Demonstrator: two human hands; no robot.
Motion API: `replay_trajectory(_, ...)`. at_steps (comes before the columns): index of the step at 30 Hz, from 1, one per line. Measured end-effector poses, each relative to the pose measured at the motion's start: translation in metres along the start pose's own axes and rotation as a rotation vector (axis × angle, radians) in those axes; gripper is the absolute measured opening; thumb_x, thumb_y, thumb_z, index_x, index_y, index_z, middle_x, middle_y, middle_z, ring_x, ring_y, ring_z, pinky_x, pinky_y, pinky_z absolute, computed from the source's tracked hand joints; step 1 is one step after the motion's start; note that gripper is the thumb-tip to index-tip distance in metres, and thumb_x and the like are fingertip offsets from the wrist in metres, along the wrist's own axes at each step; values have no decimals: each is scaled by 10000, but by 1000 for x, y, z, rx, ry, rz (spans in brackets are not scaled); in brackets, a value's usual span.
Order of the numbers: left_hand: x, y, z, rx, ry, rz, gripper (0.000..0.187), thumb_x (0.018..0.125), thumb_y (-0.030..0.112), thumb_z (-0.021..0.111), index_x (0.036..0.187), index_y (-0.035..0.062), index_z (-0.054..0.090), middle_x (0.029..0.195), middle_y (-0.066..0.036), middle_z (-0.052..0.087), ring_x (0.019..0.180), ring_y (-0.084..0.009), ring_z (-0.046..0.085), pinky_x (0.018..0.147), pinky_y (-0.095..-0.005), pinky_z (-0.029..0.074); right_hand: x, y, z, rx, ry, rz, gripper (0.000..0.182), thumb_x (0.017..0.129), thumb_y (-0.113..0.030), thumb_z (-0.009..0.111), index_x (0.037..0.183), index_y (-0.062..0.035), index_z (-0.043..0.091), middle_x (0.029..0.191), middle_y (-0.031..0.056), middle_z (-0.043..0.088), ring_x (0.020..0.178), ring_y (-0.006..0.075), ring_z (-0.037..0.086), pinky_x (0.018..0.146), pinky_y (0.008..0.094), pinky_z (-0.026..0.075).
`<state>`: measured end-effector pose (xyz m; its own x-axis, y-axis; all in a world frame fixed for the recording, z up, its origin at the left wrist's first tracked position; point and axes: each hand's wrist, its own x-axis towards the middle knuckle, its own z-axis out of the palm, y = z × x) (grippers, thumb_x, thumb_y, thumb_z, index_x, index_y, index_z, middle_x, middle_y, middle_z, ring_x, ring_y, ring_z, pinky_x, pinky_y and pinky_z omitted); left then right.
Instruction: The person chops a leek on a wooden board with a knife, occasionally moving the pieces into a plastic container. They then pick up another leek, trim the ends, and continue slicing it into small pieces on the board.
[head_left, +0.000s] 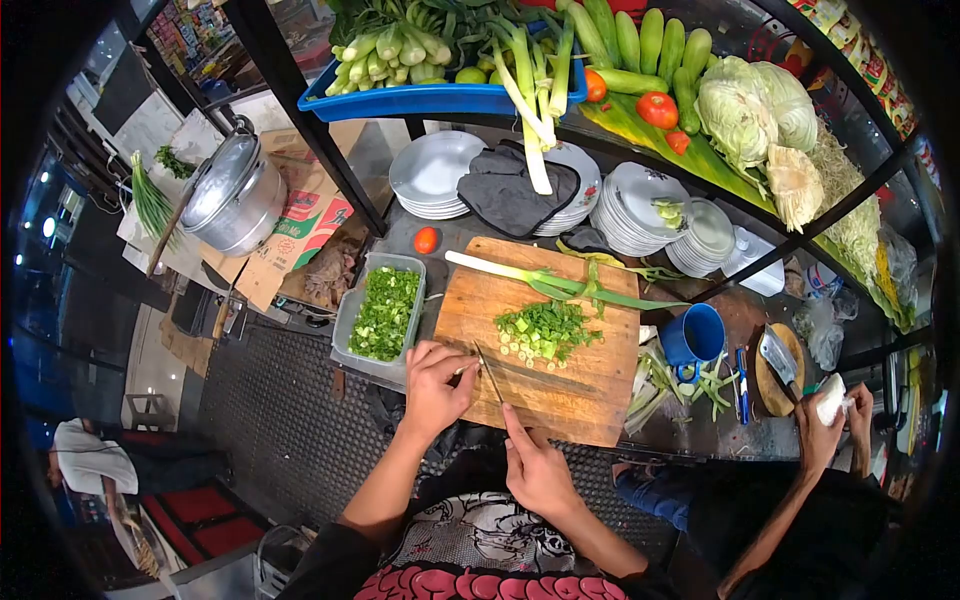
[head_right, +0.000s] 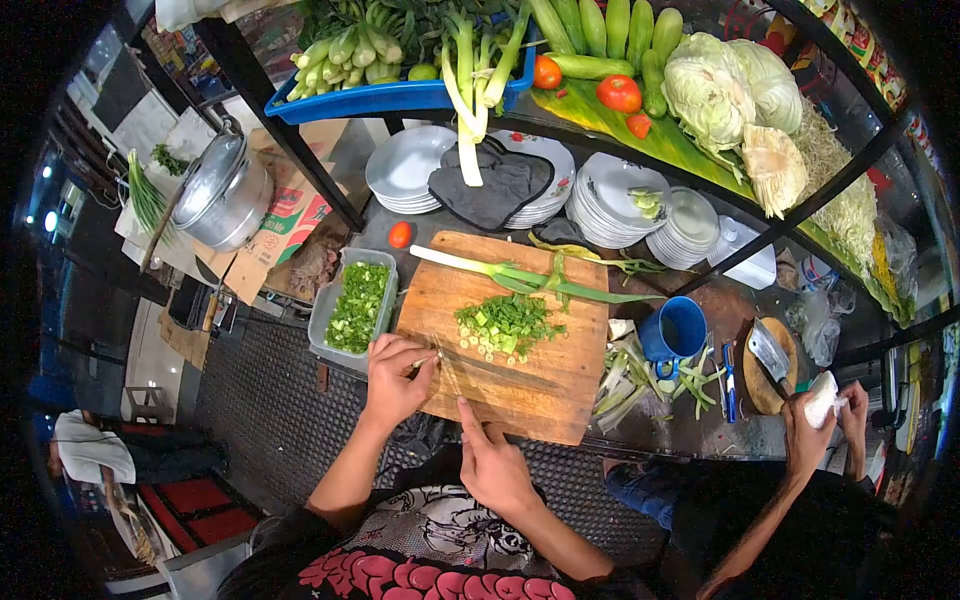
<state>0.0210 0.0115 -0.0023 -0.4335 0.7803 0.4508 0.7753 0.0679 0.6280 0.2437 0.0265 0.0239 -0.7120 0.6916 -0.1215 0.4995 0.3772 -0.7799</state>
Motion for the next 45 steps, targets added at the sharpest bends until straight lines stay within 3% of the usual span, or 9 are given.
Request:
replay_trajectory(12,-1,-1,1,13,-8,20,97,800,69,838,896,86,836,901,-13,769,974,-261,629,885,-394,435,10,-8,-1,-155,39,-86,716,969,-77,628,1647,-106,401,1033,302,688,740,482,703,704,529,603)
replay_trajectory(18,-1,-1,-1,16,-20,25,96,808,79,844,903,83,834,912,-17,769,992,-271,618,892,-410,437,-32,-1,-20,-145,-6,-34,727,957,-72,637,1649,-121,420,835,251,652,643,408,686,594,495,576)
replay_trajectory(21,-1,-3,1,12,-15,27,94,810,81,845,903,82,833,906,-16,758,991,-270,619,890,-411,438,-51,6,-26,0,51,-69,685,971,-66,642,1629,-118,461,755,200,607,602,386,652,576,487,549)
replay_trajectory(25,-1,-1,2,-5,2,25,83,805,78,845,887,82,831,891,-13,741,990,-268,620,883,-407,438,-35,0,-18,42,87,-47,674,988,-70,634,1633,-132,450,800,200,627,630,407,653,598,487,558)
replay_trajectory(29,0,-1,-1,2,-4,23,68,804,71,835,871,80,828,886,-11,737,986,-267,622,877,-403,438,-11,5,5,24,88,-94,706,1005,-89,604,1669,-159,373,945,249,669,696,456,682,640,536,582)
replay_trajectory(30,-1,-1,-1,8,-8,26,83,794,59,844,874,72,829,895,-25,739,986,-271,624,883,-405,445,-8,2,7,60,71,-40,640,1024,-69,594,1638,-148,434,1002,278,668,773,484,679,702,526,566)
replay_trajectory(33,-2,-1,-1,17,-19,28,109,777,37,860,880,58,831,912,-49,743,985,-278,627,896,-406,458,-4,7,9,-2,61,-84,721,1003,-98,598,1677,-162,352,1047,315,672,752,496,699,686,551,597)
replay_trajectory(45,-1,-4,0,5,-14,41,85,801,51,831,884,70,829,893,-21,746,968,-259,629,882,-393,440,-1,3,10,-37,54,-57,711,993,-102,599,1667,-160,382,1088,332,677,751,487,712,690,543,607)
